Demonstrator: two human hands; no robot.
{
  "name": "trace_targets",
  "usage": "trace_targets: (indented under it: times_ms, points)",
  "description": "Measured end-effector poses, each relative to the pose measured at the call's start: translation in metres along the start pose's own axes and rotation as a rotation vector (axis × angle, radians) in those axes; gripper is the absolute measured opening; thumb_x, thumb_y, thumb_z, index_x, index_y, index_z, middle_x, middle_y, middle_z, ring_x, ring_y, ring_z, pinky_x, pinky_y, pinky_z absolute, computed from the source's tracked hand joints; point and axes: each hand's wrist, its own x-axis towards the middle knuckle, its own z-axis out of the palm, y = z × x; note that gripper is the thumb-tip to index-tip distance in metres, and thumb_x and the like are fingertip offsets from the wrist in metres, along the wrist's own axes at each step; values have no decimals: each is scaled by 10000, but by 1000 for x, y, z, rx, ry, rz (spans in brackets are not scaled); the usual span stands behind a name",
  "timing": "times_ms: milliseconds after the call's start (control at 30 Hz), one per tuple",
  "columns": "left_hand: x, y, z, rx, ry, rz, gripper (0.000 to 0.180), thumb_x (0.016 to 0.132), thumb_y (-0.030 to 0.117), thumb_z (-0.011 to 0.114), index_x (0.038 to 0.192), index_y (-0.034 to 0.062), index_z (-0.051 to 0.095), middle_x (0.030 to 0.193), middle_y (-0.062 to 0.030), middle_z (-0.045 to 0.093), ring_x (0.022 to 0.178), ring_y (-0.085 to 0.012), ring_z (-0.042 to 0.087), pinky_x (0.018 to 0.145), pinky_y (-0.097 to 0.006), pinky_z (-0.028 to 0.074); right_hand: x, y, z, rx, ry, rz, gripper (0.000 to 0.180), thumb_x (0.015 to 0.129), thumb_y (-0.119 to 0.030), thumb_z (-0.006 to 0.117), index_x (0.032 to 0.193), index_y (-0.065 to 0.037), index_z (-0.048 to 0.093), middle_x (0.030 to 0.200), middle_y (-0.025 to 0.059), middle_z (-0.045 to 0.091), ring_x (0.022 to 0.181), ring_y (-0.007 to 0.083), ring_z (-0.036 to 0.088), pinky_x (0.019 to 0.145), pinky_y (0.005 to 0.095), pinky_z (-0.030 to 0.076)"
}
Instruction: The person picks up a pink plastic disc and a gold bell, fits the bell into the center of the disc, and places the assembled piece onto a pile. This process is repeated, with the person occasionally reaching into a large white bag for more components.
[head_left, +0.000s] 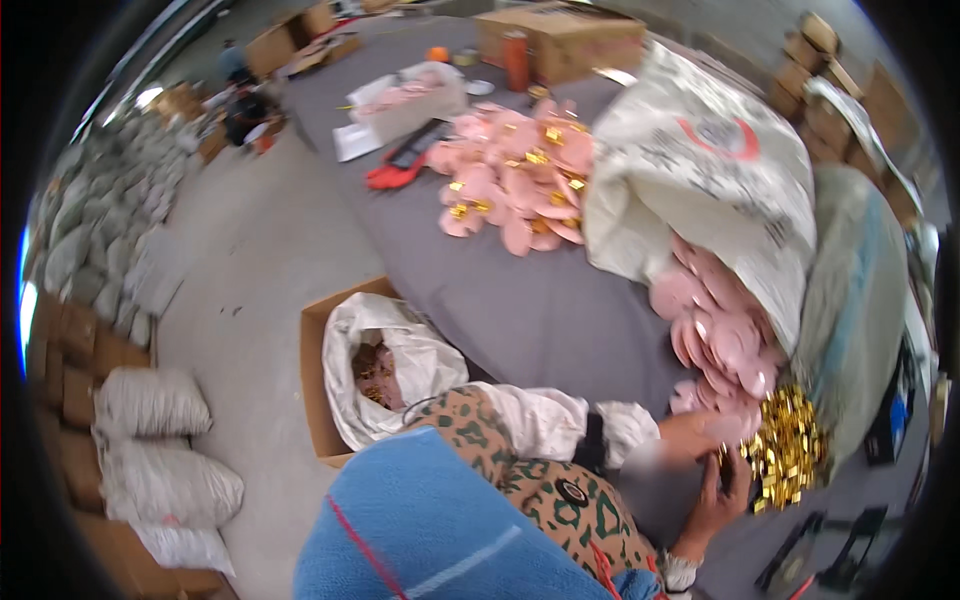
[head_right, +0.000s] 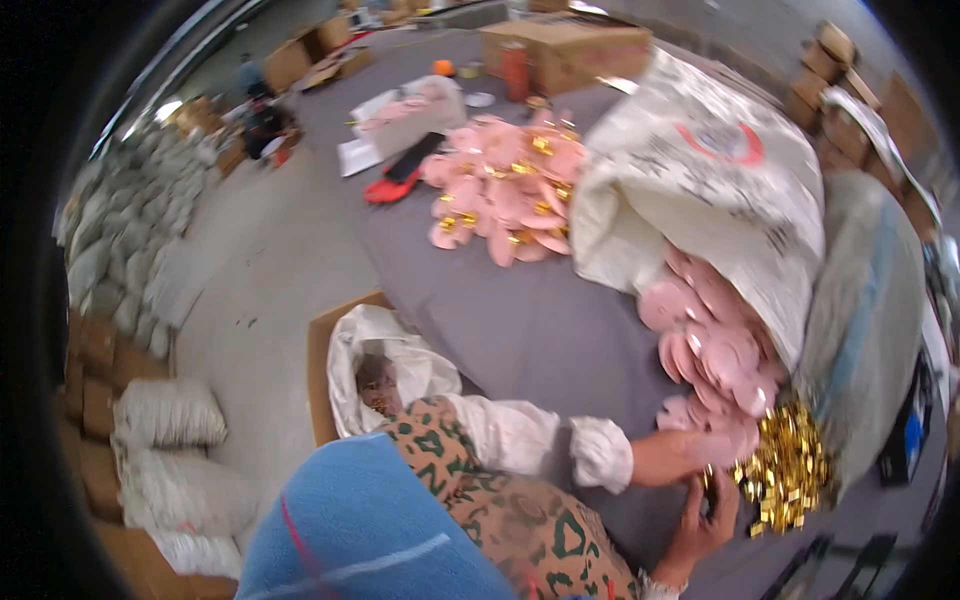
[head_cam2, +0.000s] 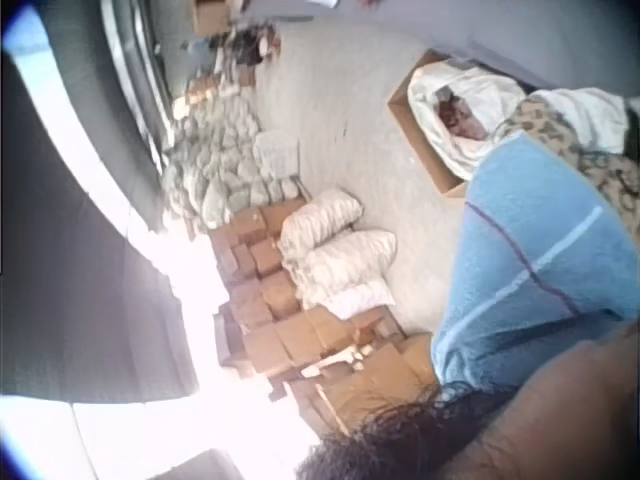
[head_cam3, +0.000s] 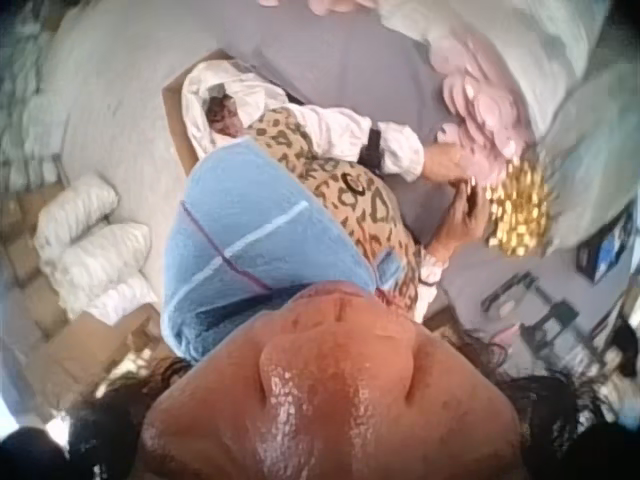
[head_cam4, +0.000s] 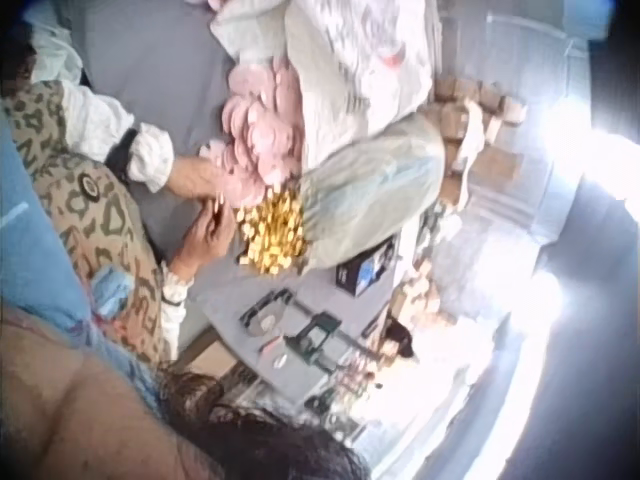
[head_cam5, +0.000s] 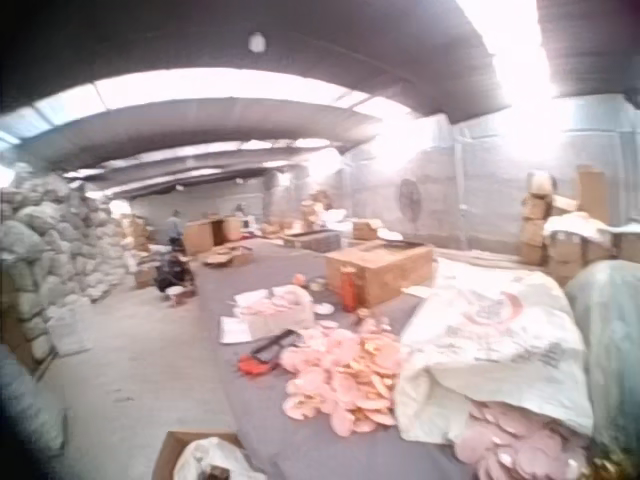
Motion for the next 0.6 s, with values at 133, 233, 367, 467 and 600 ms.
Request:
trace_targets:
  times_ms: [133,233,367,467,600]
  points:
    - [-13,13,-11,872,32,545,230,865,143,607,1078,57,598,997,-173,624,924,-379,613,771,-446,499,8,-18,3,89,-33,153,245,845,-11,724,1087,11,691,1046,95,686,923,169,651,825,291,527]
    - [-22,41,-12,-229,-12,-318,246,989,155,538,1200,33,576,1004,-51,646,862,-140,627,754,-296,515,11,-19,2,297,-4,480,266,823,-20,748,1083,9,700,939,33,690,809,79,618,710,229,503]
    - [-18,49,0,-314,-123,-275,376,963,62,532,1329,-1,478,1114,-22,612,993,-97,594,886,-267,494,5,-7,0,571,73,525,309,813,14,751,1114,7,685,984,54,704,873,97,658,750,234,526]
    - [-19,47,3,183,-134,-90,431,938,16,509,1364,-2,448,1115,-90,627,974,-196,635,858,-326,504,0,-2,-6,121,52,143,320,800,28,754,1112,2,687,989,70,708,872,109,668,753,248,540]
    - [-25,59,4,599,-170,31,526,893,-33,489,1411,6,409,1137,-196,612,959,-332,642,824,-386,505,-4,0,-7,-57,27,-10,331,794,28,756,1115,-7,687,985,78,714,852,116,674,743,256,550]
